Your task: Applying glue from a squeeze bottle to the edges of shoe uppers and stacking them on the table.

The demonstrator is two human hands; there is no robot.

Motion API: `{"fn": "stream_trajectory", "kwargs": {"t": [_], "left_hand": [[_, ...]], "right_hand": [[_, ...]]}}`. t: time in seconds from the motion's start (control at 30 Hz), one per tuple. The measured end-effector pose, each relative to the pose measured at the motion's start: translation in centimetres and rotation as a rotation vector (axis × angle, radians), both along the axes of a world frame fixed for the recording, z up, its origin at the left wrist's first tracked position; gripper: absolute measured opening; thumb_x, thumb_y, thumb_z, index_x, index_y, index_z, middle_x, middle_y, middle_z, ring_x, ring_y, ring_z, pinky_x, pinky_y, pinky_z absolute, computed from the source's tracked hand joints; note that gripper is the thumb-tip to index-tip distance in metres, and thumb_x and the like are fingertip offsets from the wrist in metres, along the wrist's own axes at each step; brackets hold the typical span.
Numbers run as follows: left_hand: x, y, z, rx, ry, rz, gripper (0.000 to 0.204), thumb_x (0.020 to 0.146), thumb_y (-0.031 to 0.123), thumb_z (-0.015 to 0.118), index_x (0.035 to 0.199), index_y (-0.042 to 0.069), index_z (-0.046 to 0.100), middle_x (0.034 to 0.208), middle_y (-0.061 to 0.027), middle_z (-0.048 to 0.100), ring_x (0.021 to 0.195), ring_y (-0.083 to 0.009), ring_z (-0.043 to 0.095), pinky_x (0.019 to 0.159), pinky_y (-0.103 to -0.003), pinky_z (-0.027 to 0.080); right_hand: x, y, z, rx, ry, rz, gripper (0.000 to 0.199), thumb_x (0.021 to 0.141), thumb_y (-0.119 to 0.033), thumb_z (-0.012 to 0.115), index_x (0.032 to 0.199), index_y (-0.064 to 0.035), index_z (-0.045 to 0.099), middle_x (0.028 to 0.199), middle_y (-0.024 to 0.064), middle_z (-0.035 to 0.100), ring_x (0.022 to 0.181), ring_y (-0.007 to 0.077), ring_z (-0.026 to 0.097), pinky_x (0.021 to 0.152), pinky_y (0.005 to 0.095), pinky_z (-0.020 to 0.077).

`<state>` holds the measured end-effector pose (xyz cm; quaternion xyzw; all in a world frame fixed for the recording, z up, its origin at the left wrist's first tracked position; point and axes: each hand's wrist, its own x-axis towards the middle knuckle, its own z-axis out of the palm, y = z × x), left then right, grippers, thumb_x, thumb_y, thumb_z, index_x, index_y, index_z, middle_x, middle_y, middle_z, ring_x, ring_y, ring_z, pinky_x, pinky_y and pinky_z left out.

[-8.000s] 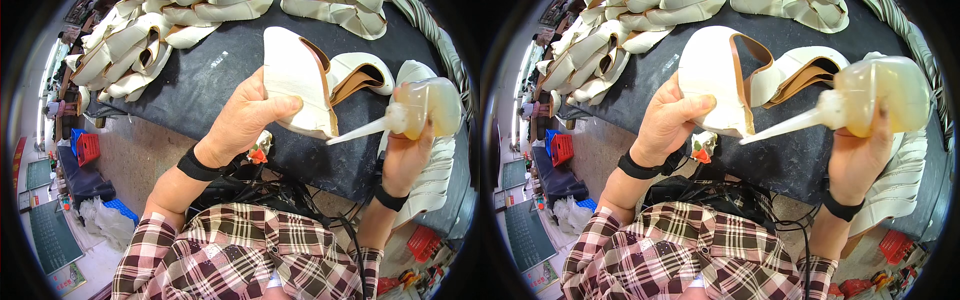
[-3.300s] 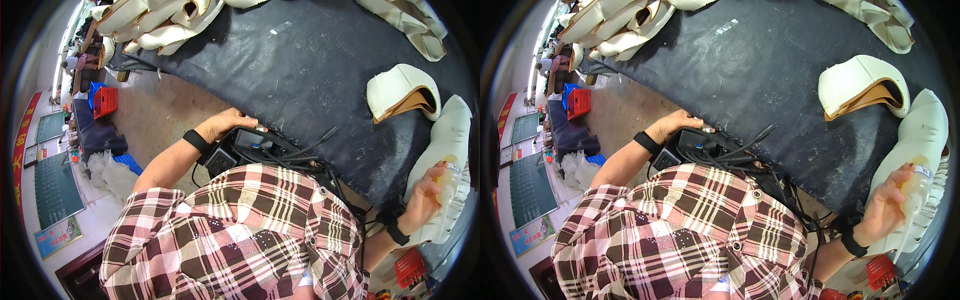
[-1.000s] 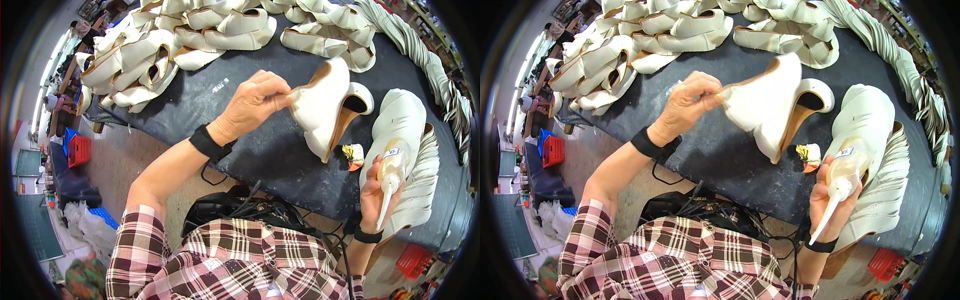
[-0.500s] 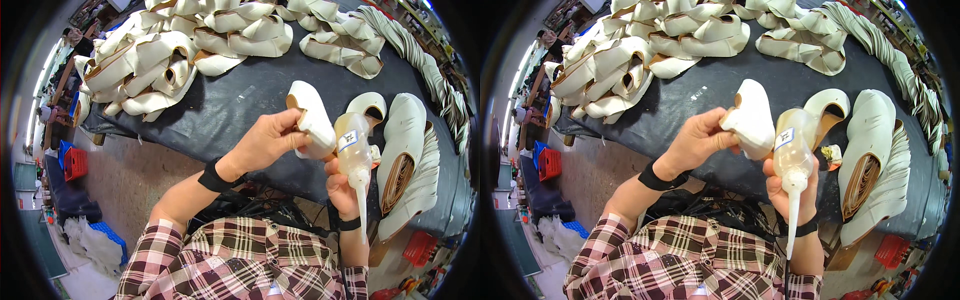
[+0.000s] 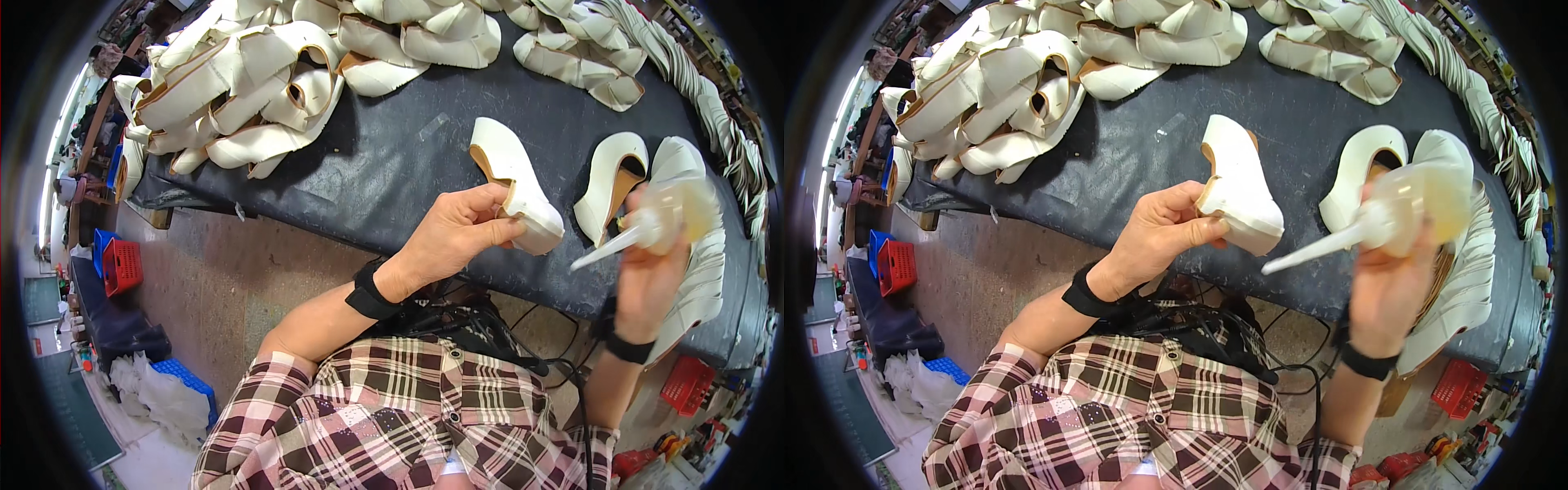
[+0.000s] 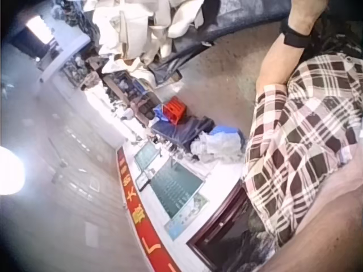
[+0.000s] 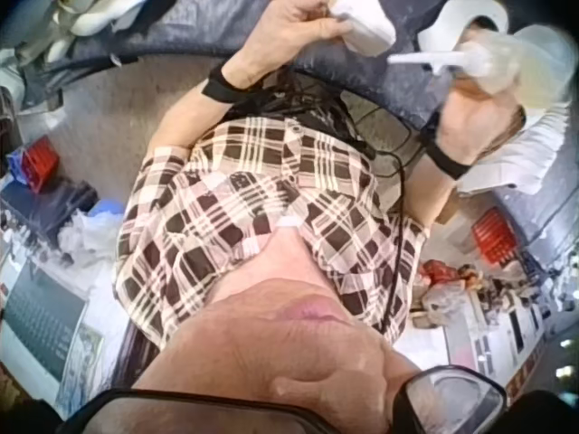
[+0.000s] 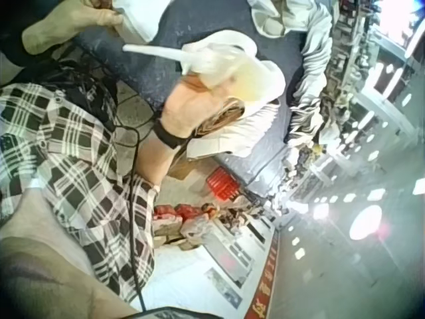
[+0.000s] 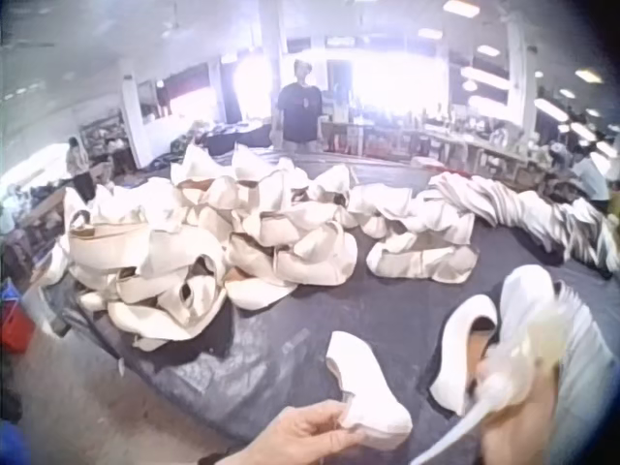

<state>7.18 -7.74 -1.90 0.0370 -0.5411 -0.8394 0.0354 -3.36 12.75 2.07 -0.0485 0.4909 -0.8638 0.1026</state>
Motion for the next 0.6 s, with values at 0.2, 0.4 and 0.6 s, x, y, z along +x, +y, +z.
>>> {"fn": "stream_trajectory", "kwargs": {"t": [0.2,0.4,0.6], "left_hand": [[-0.3,1.3,0.3,-0.018,-0.060,-0.060,0.019,0.079,0.008,0.055,0.097,0.001,0.055,0.084,-0.0049,0.058,0.071,-0.0094,0.055,0.062,-0.021,0.048],[-1.1,2.7,1.4,-0.052,-0.098,-0.024,0.020,0.079,0.012,0.056,0.096,0.002,0.057,0.076,-0.0005,0.056,0.065,-0.0044,0.051,0.055,-0.017,0.044],[-1.7,3.6,1.5,-0.033,-0.107,0.007,0.020,0.078,0.013,0.057,0.095,0.002,0.058,0.073,0.0007,0.056,0.062,-0.0034,0.049,0.052,-0.016,0.042]], "right_hand": [[-1.7,-0.9,2.2,0.032,0.290,-0.094,0.048,0.081,-0.022,0.051,0.120,-0.0009,0.032,0.116,0.0190,0.043,0.106,0.0330,0.045,0.087,0.0372,0.0416],[-2.5,-1.4,2.2,0.064,0.277,-0.115,0.032,0.079,-0.021,0.056,0.105,-0.0045,0.048,0.095,0.0049,0.054,0.082,0.0147,0.056,0.065,0.0298,0.0476],[-3.9,-1.4,1.0,0.058,0.230,-0.036,0.033,0.078,-0.020,0.057,0.104,-0.0039,0.047,0.095,0.0053,0.054,0.085,0.0154,0.055,0.067,0.0301,0.0474]]}}
